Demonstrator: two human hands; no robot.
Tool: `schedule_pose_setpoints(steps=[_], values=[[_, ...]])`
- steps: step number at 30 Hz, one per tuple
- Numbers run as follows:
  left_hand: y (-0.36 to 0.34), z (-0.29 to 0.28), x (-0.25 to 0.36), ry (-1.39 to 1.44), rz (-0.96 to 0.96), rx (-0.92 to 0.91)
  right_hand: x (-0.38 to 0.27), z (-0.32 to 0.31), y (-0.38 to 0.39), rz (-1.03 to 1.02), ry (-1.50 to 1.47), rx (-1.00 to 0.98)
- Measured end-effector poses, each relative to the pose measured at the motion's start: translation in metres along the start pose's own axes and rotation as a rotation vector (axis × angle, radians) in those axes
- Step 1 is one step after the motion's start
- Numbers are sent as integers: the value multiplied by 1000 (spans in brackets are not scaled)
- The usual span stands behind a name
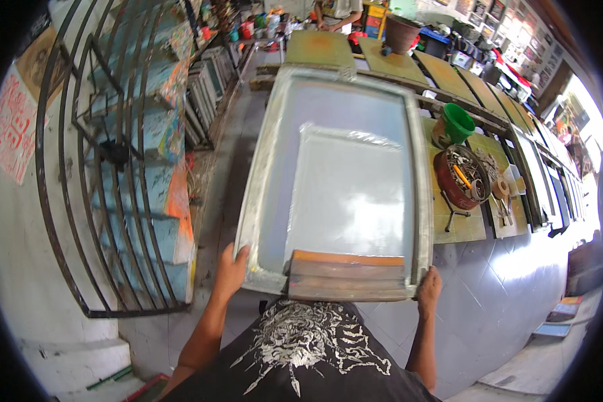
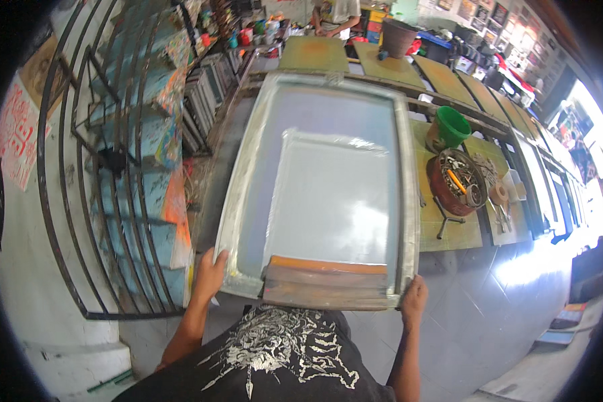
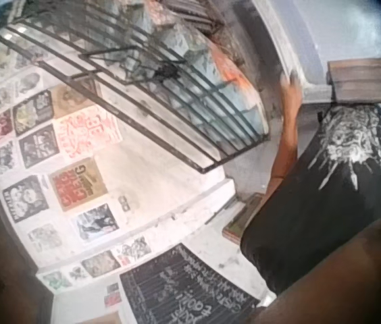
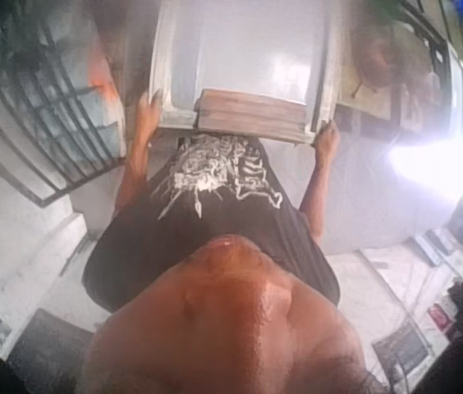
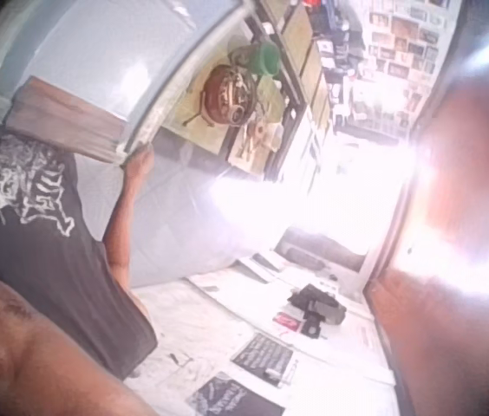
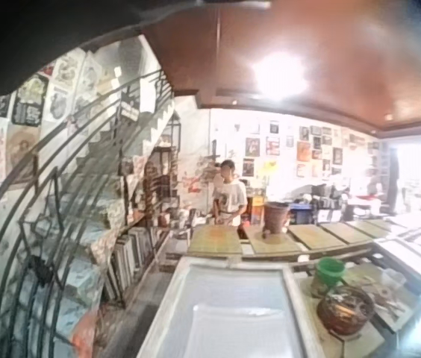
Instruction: The person spreads white ink across a mesh screen with a squeegee, lifts the screen, and then uses a heat gun to dry the printed ink on a red t-shirt.
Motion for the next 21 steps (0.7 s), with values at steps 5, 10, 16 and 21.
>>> schedule_pose_setpoints(steps=[5,10,16,21], values=[[31,32,41,213,129,-107,38,-110,10,48,47,216],[76,63,100,243,208,-283,55,-217,62,234,-73,389],[139,109,132,239,308,-569,78,-313,191,369,-134,614],[213,149,143,230,364,-778,109,-382,300,523,-90,735]])
Point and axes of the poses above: each hand's wrist, its own y-axis away from the middle knuckle, its own z-axis out of the palm, x = y × z, the point moved 4 cm from there along -y, towards the middle knuckle, and after that the axes turned 9 degrees about x, right-handed, at the moved point
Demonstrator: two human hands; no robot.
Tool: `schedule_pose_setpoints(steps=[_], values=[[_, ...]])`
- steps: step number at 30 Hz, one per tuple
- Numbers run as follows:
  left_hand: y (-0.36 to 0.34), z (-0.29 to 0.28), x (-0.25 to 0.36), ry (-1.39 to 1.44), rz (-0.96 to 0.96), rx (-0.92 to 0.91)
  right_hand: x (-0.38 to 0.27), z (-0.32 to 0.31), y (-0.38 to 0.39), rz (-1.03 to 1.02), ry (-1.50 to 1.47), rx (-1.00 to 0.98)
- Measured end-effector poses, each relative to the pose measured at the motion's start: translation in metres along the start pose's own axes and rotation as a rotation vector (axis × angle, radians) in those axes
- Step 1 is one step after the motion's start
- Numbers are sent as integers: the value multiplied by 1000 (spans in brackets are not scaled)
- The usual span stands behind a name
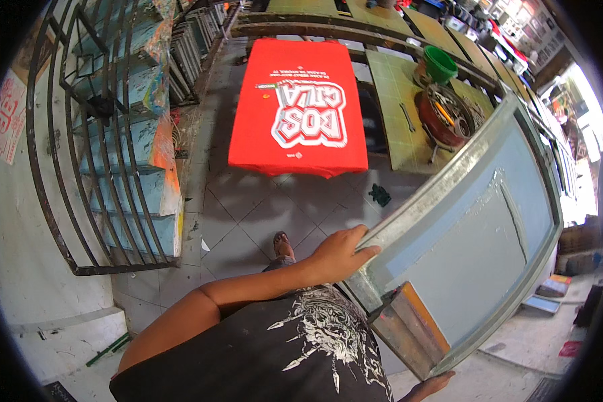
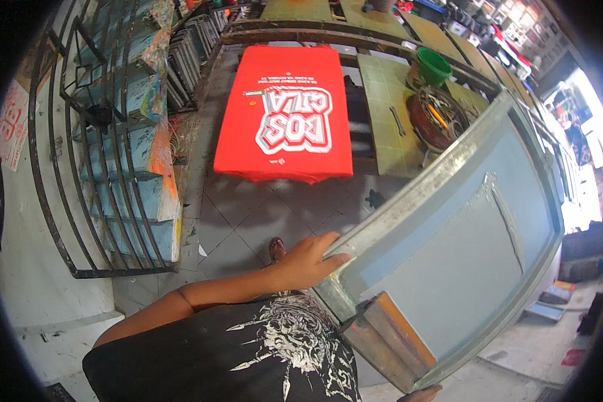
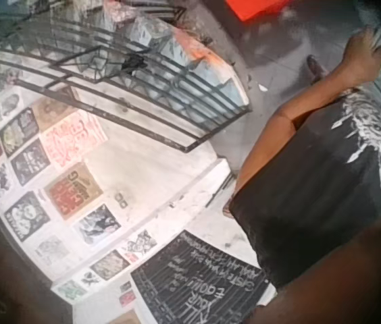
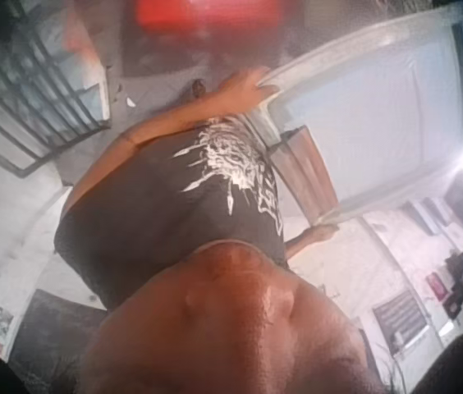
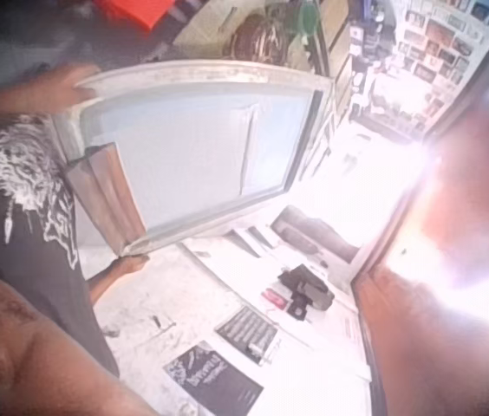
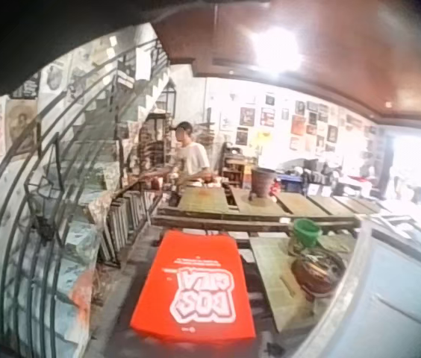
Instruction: The person spreads white ink across a mesh screen with a squeegee, lifts the screen, and then uses a heat gun to dry the printed ink on a red t-shirt.
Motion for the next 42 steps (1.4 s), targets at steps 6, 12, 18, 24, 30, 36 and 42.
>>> schedule_pose_setpoints(steps=[6,12,18,24,30,36,42], values=[[30,82,15,-31,-22,-264,50,-107,37,-33,185,288],[45,125,30,-72,34,-421,73,-152,67,-63,336,443],[37,126,44,-66,62,-478,77,-157,76,-66,373,486],[16,103,44,-38,100,-454,68,-144,88,-93,339,500],[-35,61,22,-23,115,-423,46,-66,101,-61,261,468],[-93,16,1,-5,116,-461,26,-1,128,20,147,458],[-131,-15,-11,49,82,-540,15,17,161,114,83,502]])
Point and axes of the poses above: each hand's wrist, its own y-axis away from the middle knuckle, its own z-axis out of the palm, x = y × z, the point moved 4 cm from there along -y, towards the middle knuckle, and after that the axes turned 9 degrees about x, right-handed, at the moved point
